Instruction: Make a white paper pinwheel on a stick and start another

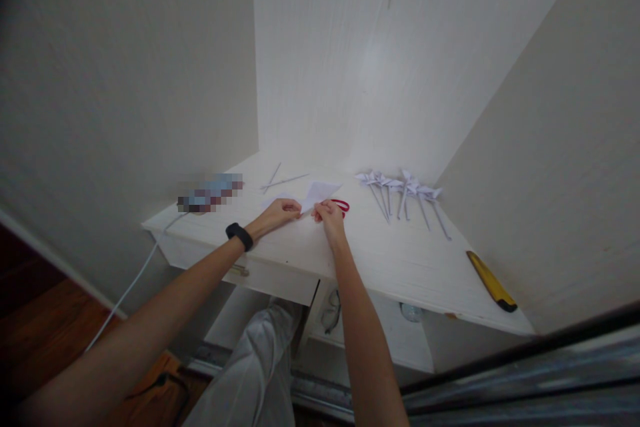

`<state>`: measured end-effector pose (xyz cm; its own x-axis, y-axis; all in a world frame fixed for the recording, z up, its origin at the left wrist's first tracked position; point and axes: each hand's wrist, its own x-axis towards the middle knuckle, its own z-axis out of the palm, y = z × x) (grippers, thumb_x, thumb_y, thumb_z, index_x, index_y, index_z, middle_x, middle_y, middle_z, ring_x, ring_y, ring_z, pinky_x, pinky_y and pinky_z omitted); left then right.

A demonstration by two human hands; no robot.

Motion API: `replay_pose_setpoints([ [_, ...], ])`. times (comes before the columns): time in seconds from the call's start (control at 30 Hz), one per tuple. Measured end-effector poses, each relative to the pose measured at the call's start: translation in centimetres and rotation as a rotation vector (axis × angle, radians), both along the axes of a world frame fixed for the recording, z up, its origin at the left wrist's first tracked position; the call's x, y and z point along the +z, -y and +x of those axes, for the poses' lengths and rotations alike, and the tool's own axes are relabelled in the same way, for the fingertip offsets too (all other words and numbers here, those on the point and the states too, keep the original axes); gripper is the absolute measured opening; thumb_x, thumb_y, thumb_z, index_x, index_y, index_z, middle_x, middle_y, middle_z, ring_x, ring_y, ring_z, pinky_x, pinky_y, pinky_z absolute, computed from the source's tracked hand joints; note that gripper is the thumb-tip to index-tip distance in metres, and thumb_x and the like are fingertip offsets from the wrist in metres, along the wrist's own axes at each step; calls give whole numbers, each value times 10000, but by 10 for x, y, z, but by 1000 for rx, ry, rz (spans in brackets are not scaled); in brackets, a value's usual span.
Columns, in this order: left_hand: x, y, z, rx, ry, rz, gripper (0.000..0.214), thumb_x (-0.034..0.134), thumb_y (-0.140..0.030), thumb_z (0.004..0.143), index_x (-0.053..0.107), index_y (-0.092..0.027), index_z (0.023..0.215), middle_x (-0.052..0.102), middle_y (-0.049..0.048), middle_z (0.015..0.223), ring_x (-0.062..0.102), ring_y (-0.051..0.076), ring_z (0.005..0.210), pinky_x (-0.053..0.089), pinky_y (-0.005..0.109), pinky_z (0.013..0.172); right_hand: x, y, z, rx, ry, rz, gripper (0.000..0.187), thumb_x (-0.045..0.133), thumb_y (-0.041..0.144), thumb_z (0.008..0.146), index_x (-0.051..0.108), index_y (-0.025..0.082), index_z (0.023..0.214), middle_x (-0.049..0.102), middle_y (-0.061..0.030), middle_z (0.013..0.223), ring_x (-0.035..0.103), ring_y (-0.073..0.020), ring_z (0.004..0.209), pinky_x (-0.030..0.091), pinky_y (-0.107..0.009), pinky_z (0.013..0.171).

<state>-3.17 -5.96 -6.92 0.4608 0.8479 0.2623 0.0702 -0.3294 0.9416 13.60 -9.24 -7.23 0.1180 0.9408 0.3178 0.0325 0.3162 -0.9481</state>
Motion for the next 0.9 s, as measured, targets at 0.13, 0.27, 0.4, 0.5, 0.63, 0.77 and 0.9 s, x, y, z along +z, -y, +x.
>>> replay_pose_setpoints([
  [0.13, 1, 1, 0, -6, -15, -10, 177, 636, -260, 632, 627, -113, 729, 611, 18, 686, 521, 109, 634, 378, 240, 641, -1, -1, 0, -72, -24, 24, 272, 598, 431, 690, 451, 210, 631, 571, 18, 568, 447, -94, 472, 352, -242, 491],
  [0.27, 4, 3, -1, 15, -32, 14, 161, 639, -261, 632, 596, -119, 696, 572, -8, 636, 497, 100, 603, 368, 233, 616, -3, 0, -2, 18, 70, -3, 268, 628, 406, 677, 451, 208, 645, 574, 25, 544, 454, -92, 458, 353, -236, 482],
  [0.4, 5, 4, 0, 21, -41, 36, 135, 615, -247, 641, 596, -119, 680, 574, -2, 636, 499, 104, 609, 369, 238, 621, -2, 1, -3, -11, 54, 19, 271, 621, 415, 684, 446, 212, 648, 573, 25, 550, 460, -94, 465, 364, -237, 489],
  [0.5, 4, 4, 0, 20, -45, 23, 136, 612, -249, 637, 593, -122, 683, 574, -1, 635, 497, 106, 608, 364, 238, 611, -1, 1, -2, 1, 54, 21, 276, 619, 422, 687, 447, 212, 637, 573, 20, 554, 460, -94, 470, 371, -239, 494],
  [0.63, 3, 4, -1, 15, -46, 19, 148, 616, -265, 636, 587, -125, 676, 561, -8, 619, 490, 103, 594, 355, 232, 588, -1, 0, -2, 26, 55, 12, 278, 624, 429, 676, 453, 214, 638, 575, 15, 558, 464, -96, 474, 375, -238, 492],
  [0.77, 2, 2, -1, 16, -63, 25, 149, 615, -270, 633, 576, -128, 659, 544, -18, 597, 474, 101, 579, 347, 228, 575, -2, 0, -4, 26, 72, 2, 288, 618, 448, 674, 448, 217, 646, 577, 15, 562, 466, -99, 471, 380, -241, 488],
  [0.9, 1, 1, -2, 3, -73, 58, 192, 603, -314, 651, 541, -134, 627, 501, -31, 579, 441, 98, 561, 320, 225, 548, -5, 0, -5, 94, 149, -9, 270, 616, 413, 688, 441, 214, 636, 583, 22, 547, 465, -96, 453, 367, -235, 469],
])
